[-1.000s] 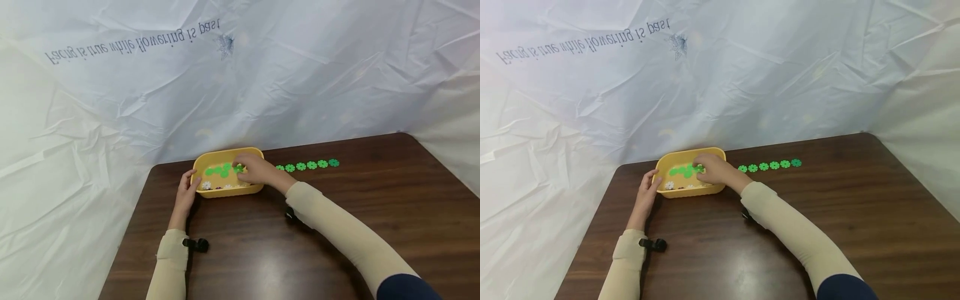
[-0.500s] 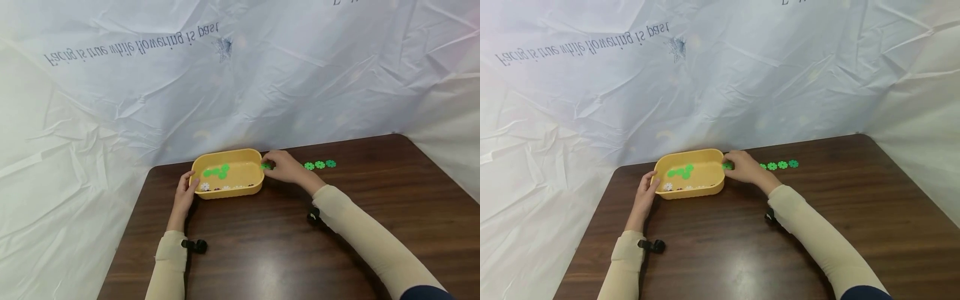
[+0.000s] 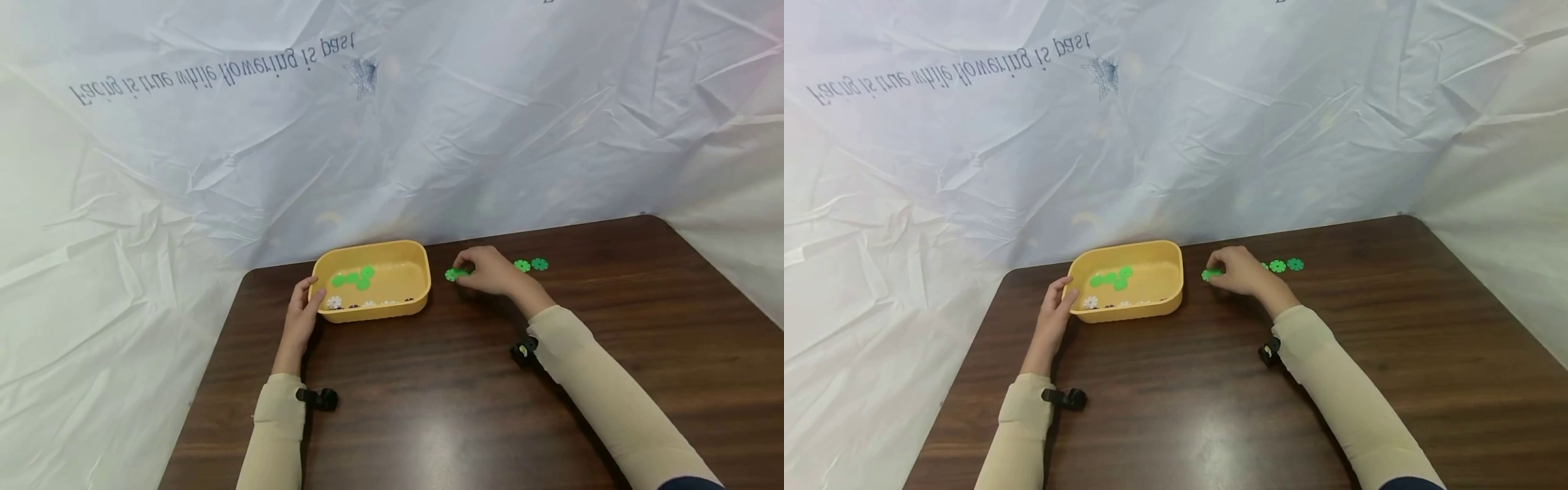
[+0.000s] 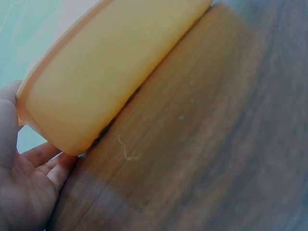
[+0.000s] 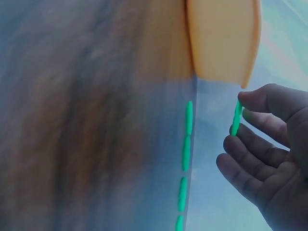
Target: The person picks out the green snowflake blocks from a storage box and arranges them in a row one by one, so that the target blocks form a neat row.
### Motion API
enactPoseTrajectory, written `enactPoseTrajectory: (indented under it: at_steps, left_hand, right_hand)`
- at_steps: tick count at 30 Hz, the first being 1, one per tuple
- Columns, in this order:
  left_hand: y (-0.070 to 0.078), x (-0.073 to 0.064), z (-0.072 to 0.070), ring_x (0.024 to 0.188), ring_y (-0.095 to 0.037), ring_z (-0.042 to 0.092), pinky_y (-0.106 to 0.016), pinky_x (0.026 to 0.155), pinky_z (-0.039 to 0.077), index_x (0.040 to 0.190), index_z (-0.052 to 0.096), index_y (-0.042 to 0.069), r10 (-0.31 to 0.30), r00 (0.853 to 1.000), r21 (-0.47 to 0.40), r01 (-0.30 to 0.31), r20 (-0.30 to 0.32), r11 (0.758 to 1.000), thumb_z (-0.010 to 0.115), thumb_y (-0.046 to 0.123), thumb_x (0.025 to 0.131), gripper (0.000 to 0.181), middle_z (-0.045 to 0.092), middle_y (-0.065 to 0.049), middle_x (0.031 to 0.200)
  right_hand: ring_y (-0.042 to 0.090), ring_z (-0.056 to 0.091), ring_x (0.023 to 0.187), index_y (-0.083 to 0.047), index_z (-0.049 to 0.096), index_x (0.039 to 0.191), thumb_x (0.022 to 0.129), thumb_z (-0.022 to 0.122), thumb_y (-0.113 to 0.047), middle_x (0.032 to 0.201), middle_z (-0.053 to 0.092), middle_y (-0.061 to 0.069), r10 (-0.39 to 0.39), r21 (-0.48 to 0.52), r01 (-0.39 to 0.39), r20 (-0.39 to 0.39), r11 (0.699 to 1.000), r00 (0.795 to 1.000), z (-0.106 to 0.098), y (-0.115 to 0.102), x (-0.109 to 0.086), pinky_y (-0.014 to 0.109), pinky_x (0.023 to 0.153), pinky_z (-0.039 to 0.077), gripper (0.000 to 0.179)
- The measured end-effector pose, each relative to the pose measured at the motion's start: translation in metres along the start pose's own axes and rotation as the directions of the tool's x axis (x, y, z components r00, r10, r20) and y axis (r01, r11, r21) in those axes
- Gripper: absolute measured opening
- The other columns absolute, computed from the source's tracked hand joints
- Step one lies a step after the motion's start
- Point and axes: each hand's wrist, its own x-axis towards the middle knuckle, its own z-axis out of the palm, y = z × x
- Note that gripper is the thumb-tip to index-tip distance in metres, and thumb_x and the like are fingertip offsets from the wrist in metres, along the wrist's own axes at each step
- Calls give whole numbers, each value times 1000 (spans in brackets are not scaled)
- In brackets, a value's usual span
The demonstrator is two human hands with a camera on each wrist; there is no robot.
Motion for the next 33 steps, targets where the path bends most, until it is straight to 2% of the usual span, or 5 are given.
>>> enactPoseTrajectory:
  at_steps: [8,12,17,25,33]
  left_hand:
    - [-1,-6,-2,132,-22,47,-20,97,42,158,39,10,-54,999,1,54,6,999,54,29,113,52,35,-10,166]
    - [0,-3,0,132,-20,46,-19,97,42,160,37,11,-52,998,-10,53,25,999,53,27,113,52,33,-10,167]
    - [1,2,1,129,-20,48,-19,97,42,158,39,11,-48,999,-3,48,11,999,55,29,112,51,36,-9,165]
    - [2,1,-2,129,-23,49,-21,97,42,157,40,9,-35,999,10,35,2,999,54,31,112,51,39,-12,163]
    - [2,3,1,127,-22,50,-19,95,44,156,41,9,-36,999,5,36,-10,999,55,30,112,51,41,-15,161]
  right_hand:
    - [30,66,95,-2,74,112,95,75,-7,113,69,14,-26,-16,27,68,1000,997,3,7,-9,47,83,56,18]
    - [28,68,94,-6,73,104,93,77,-6,107,70,10,-30,-16,31,94,999,995,1,11,-11,48,83,57,11]
    - [24,68,94,-8,72,98,92,79,-5,102,72,5,-36,-20,39,118,999,992,2,15,-6,48,84,56,10]
    - [18,54,75,-11,70,92,92,80,-6,88,67,0,-23,-41,29,157,999,987,4,9,2,40,72,49,11]
    - [19,59,79,-8,70,94,94,73,0,95,70,4,-17,-35,22,146,999,989,2,10,-1,41,74,51,9]
